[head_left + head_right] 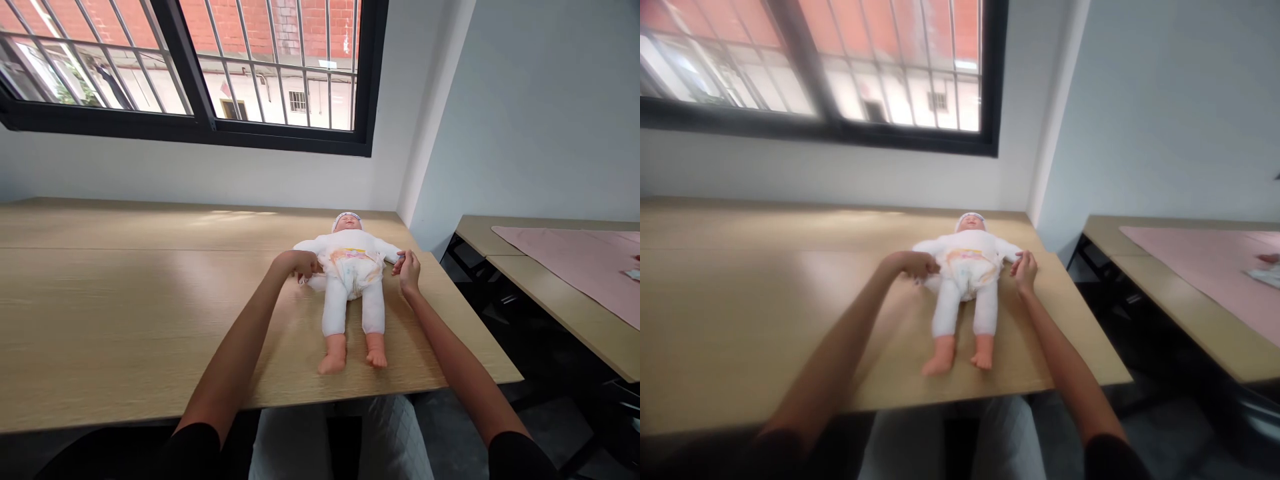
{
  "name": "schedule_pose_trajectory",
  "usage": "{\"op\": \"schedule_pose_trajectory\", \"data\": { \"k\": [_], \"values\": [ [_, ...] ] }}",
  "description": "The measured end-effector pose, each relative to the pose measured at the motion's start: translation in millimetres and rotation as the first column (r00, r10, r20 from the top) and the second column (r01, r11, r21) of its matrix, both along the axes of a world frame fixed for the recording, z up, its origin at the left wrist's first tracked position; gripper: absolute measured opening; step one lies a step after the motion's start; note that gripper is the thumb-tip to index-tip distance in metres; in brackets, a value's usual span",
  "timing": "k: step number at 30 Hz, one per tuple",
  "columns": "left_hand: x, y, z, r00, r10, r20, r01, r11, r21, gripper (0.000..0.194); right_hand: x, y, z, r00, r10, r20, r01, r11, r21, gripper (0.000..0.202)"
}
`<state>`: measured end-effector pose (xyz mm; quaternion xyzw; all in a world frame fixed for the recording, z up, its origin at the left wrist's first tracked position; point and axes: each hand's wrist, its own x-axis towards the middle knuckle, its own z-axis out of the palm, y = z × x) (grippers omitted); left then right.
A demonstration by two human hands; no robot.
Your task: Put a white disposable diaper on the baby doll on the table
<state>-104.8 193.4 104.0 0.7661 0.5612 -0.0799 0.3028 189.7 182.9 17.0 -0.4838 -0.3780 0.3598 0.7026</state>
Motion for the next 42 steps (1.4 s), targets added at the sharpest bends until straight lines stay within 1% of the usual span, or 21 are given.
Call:
{"op": "schedule_pose_trajectory", "data": {
  "k": [3,7,10,12,14,16,19,22,26,29,31,32,33,34,35,36,37,38,39,40,42],
  "values": [
    [-8,-7,14.6,0.997,0.067,0.043,-0.066,0.997,-0.029,0.016,0,1,-2.2,1.000,0.010,0.012,-0.010,1.000,0.001,0.033],
    [-20,-7,17.0,0.982,0.152,0.108,-0.150,0.988,-0.031,0.018,0,2,-3.6,1.000,0.015,0.017,-0.015,1.000,-0.006,0.033],
    [-30,-4,17.3,0.981,0.135,0.137,-0.135,0.991,-0.010,0.013,0,2,-3.8,1.000,0.013,0.027,-0.012,1.000,-0.005,0.034],
    [-34,-7,23.2,0.980,0.111,0.164,-0.116,0.993,0.020,0.013,1,2,-4.1,0.999,0.020,0.029,-0.019,1.000,-0.004,0.034],
    [-33,-15,33.4,0.968,0.096,0.232,-0.114,0.991,0.064,0.019,1,1,-4.5,0.999,0.026,0.027,-0.026,1.000,0.000,0.034],
    [-25,-26,44.3,0.933,0.094,0.346,-0.135,0.986,0.094,0.029,0,1,-4.6,0.999,0.031,0.030,-0.031,0.999,0.007,0.034],
    [-10,-38,53.6,0.860,0.135,0.491,-0.175,0.984,0.036,0.035,-1,0,-4.5,0.999,0.040,0.024,-0.040,0.999,0.004,0.034],
    [-2,-39,51.9,0.816,0.169,0.553,-0.202,0.979,-0.003,0.031,-1,0,-4.4,0.999,0.039,0.022,-0.039,0.999,-0.007,0.034],
    [-6,-31,44.0,0.821,0.188,0.539,-0.239,0.971,0.025,0.028,-3,-5,1.8,0.998,0.023,0.061,-0.022,1.000,-0.008,0.032],
    [-13,-27,38.8,0.764,0.222,0.605,-0.234,0.970,-0.061,0.033,-15,-20,19.9,0.983,-0.024,0.180,0.001,0.992,0.124,0.026],
    [-17,-26,34.8,0.718,0.264,0.644,-0.248,0.962,-0.118,0.036,-32,-34,37.2,0.952,-0.032,0.304,-0.045,0.969,0.244,0.022],
    [-19,-25,32.5,0.695,0.283,0.661,-0.259,0.956,-0.137,0.036,-43,-41,45.5,0.921,-0.010,0.389,-0.108,0.954,0.279,0.020],
    [-20,-24,29.9,0.677,0.295,0.674,-0.268,0.952,-0.148,0.036,-55,-48,52.8,0.865,0.041,0.501,-0.210,0.935,0.287,0.018],
    [-21,-22,27.4,0.664,0.299,0.685,-0.274,0.950,-0.150,0.035,-68,-53,58.5,0.768,0.096,0.634,-0.335,0.903,0.270,0.015],
    [-22,-20,24.9,0.658,0.295,0.693,-0.275,0.951,-0.144,0.034,-81,-57,62.2,0.625,0.121,0.771,-0.445,0.866,0.226,0.013],
    [-23,-18,22.7,0.660,0.287,0.694,-0.271,0.953,-0.136,0.033,-93,-59,64.0,0.459,0.110,0.881,-0.520,0.838,0.166,0.013],
    [-24,-17,20.7,0.669,0.277,0.690,-0.266,0.956,-0.126,0.033,-104,-59,63.9,0.295,0.075,0.953,-0.555,0.825,0.107,0.017],
    [-25,-15,19.1,0.682,0.268,0.680,-0.263,0.958,-0.114,0.033,-115,-58,62.6,0.154,0.028,0.988,-0.552,0.831,0.062,0.024],
    [-25,-14,17.9,0.698,0.264,0.665,-0.265,0.959,-0.102,0.033,-123,-56,60.5,0.048,-0.013,0.999,-0.531,0.846,0.036,0.031],
    [-26,-13,17.2,0.714,0.263,0.649,-0.275,0.958,-0.086,0.033,-130,-54,58.5,-0.021,-0.044,0.999,-0.503,0.864,0.027,0.034],
    [-28,-12,17.1,0.733,0.263,0.627,-0.294,0.954,-0.057,0.032,-138,-46,56.6,-0.081,-0.078,0.994,-0.459,0.888,0.033,0.025]
  ]
}}
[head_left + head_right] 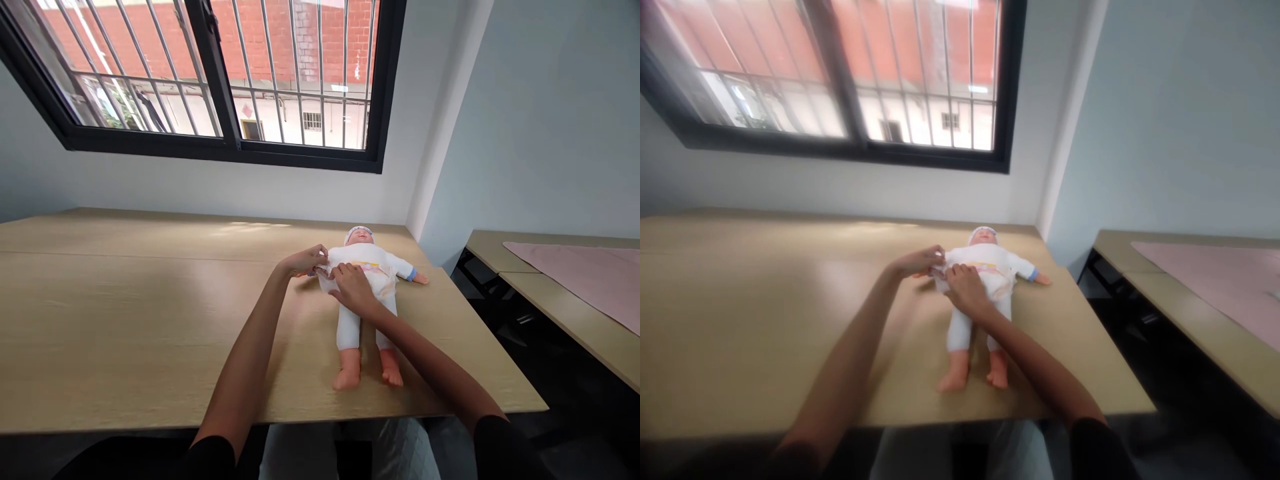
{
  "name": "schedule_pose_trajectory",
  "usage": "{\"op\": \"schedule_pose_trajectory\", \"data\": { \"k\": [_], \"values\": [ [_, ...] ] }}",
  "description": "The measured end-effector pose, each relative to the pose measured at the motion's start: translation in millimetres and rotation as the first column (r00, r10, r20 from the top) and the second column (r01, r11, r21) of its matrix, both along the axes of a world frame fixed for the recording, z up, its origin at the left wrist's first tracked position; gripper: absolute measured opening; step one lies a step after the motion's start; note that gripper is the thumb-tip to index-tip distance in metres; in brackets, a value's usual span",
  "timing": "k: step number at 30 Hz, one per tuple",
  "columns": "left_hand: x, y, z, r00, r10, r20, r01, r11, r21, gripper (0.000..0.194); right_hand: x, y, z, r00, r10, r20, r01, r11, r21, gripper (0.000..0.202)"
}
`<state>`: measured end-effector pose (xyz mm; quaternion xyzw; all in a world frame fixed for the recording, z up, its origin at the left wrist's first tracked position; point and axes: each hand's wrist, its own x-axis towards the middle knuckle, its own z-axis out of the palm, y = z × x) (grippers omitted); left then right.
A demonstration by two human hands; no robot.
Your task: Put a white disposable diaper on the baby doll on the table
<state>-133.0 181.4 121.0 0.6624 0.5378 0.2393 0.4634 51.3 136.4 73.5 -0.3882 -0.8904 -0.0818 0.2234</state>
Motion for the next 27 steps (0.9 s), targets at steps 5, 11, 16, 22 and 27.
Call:
{"op": "schedule_pose_trajectory", "data": {
  "k": [5,11,16,22,27],
  "values": [
    [-7,-6,8.6,0.998,-0.065,0.019,0.064,0.997,0.049,0.033,7,23,13.3,0.991,-0.106,-0.084,0.095,0.986,-0.135,0.013],
    [-8,-10,21.8,0.981,-0.182,-0.063,0.186,0.980,0.066,0.034,13,47,17.0,0.944,-0.310,-0.113,0.279,0.933,-0.226,0.018],
    [14,-10,17.8,0.972,-0.234,0.007,0.231,0.965,0.126,0.034,5,49,7.3,0.929,-0.304,-0.210,0.263,0.943,-0.202,0.016],
    [45,-7,5.3,0.979,-0.049,0.200,0.010,0.982,0.187,0.038,38,59,24.1,0.840,-0.221,-0.496,0.039,0.936,-0.351,0.024],
    [67,-11,-2.9,0.961,0.045,0.271,-0.119,0.957,0.264,0.040,83,54,46.6,0.866,-0.094,-0.492,-0.222,0.808,-0.546,0.022]
  ]
}}
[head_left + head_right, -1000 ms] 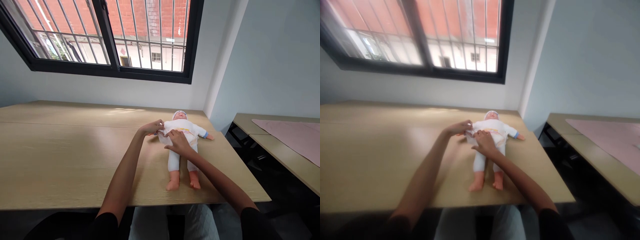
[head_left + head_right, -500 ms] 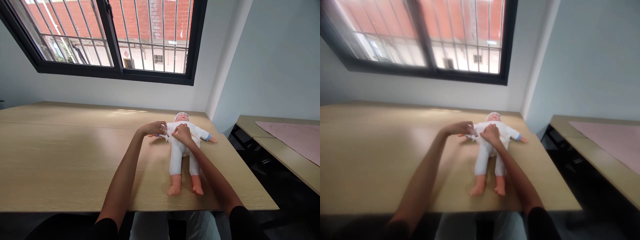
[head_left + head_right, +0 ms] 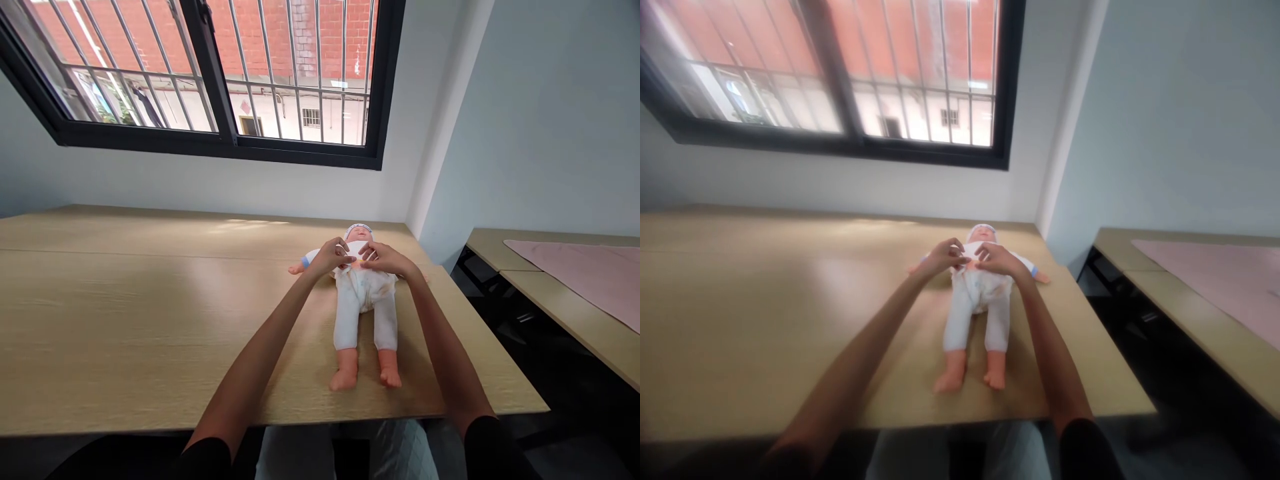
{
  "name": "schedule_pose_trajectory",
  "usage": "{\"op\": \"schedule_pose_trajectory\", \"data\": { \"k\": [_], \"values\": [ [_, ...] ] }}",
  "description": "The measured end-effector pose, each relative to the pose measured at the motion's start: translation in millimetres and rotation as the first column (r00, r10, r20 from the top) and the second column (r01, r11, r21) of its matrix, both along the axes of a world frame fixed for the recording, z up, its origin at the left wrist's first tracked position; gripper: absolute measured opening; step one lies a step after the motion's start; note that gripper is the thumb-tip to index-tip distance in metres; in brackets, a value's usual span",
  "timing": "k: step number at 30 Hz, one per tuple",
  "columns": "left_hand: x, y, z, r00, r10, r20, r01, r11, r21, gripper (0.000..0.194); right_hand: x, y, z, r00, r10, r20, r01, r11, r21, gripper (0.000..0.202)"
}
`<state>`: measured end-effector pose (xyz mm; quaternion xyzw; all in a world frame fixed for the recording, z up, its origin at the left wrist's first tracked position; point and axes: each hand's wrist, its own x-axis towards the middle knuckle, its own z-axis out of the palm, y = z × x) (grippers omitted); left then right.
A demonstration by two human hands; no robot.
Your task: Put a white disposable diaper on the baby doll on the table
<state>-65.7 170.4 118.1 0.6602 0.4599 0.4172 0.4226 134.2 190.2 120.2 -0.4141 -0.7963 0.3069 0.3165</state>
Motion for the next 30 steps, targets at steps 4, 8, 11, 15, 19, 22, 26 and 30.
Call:
{"op": "schedule_pose_trajectory", "data": {
  "k": [4,8,11,15,19,22,26,30],
  "values": [
    [13,-2,-8.2,0.998,0.056,0.019,-0.057,0.995,0.084,0.037,10,-9,9.0,0.992,0.084,0.093,-0.074,0.991,-0.108,0.031],
    [20,2,-16.7,0.995,0.099,-0.010,-0.095,0.976,0.197,0.033,8,-10,12.6,0.971,0.110,0.213,-0.084,0.988,-0.126,0.035],
    [22,4,-19.6,0.994,0.069,-0.082,-0.047,0.970,0.239,0.033,10,-11,16.9,0.948,0.135,0.290,-0.101,0.986,-0.129,0.037],
    [21,5,-18.9,0.986,-0.019,-0.165,0.058,0.970,0.238,0.034,15,-18,26.7,0.930,0.102,0.354,-0.058,0.990,-0.132,0.040],
    [20,5,-16.7,0.972,-0.075,-0.221,0.124,0.968,0.218,0.030,21,-29,38.1,0.917,-0.018,0.397,0.050,0.996,-0.071,0.040],
    [20,4,-15.1,0.952,-0.099,-0.289,0.170,0.958,0.233,0.029,26,-36,44.7,0.923,-0.040,0.383,0.055,0.998,-0.028,0.040],
    [16,3,-9.2,0.928,-0.131,-0.350,0.216,0.952,0.218,0.033,32,-41,48.7,0.925,-0.057,0.375,0.065,0.998,-0.008,0.040],
    [9,-4,8.5,0.958,-0.112,-0.264,0.180,0.951,0.251,0.027,37,-46,52.6,0.955,-0.089,0.283,0.071,0.995,0.074,0.033]
  ]
}}
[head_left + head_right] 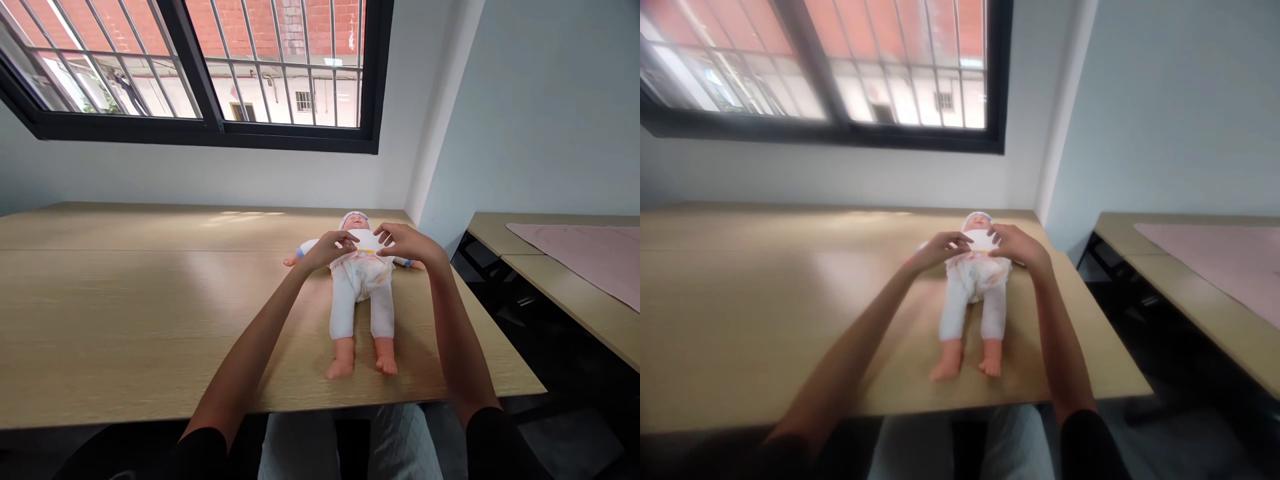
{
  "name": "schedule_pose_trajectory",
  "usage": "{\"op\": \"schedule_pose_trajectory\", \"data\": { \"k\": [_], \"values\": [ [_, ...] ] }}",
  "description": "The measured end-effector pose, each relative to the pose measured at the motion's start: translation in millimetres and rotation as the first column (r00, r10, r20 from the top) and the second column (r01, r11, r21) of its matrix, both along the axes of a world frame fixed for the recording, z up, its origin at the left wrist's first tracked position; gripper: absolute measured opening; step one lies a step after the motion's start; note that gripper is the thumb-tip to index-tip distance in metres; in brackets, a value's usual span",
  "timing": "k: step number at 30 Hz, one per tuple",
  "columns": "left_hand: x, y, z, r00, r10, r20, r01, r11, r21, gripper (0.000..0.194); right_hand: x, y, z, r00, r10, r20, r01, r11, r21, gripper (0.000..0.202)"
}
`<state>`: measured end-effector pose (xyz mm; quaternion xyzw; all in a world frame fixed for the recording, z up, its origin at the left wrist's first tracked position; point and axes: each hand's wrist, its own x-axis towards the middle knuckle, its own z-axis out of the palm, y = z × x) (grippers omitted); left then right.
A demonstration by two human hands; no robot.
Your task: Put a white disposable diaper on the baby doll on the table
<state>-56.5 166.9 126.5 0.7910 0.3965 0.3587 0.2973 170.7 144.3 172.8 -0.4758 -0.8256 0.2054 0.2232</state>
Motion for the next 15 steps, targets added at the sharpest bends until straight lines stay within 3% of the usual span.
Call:
{"op": "schedule_pose_trajectory", "data": {
  "k": [3,6,11,15],
  "values": [
    [0,-15,21.8,0.974,0.062,0.217,-0.070,0.997,0.032,0.021,-5,-11,8.9,0.985,0.050,-0.166,-0.029,0.992,0.126,0.020],
    [6,-43,45.3,0.906,-0.019,0.422,-0.015,0.997,0.077,0.024,-16,-31,21.6,0.921,0.163,-0.354,-0.093,0.974,0.205,0.030],
    [19,-91,70.4,0.805,-0.211,0.554,0.131,0.975,0.182,0.026,-32,-72,39.6,0.791,0.315,-0.524,-0.202,0.943,0.263,0.041],
    [24,-114,76.9,0.758,-0.266,0.596,0.163,0.961,0.222,0.023,-33,-100,47.6,0.778,0.346,-0.524,-0.209,0.930,0.303,0.042]
  ]
}}
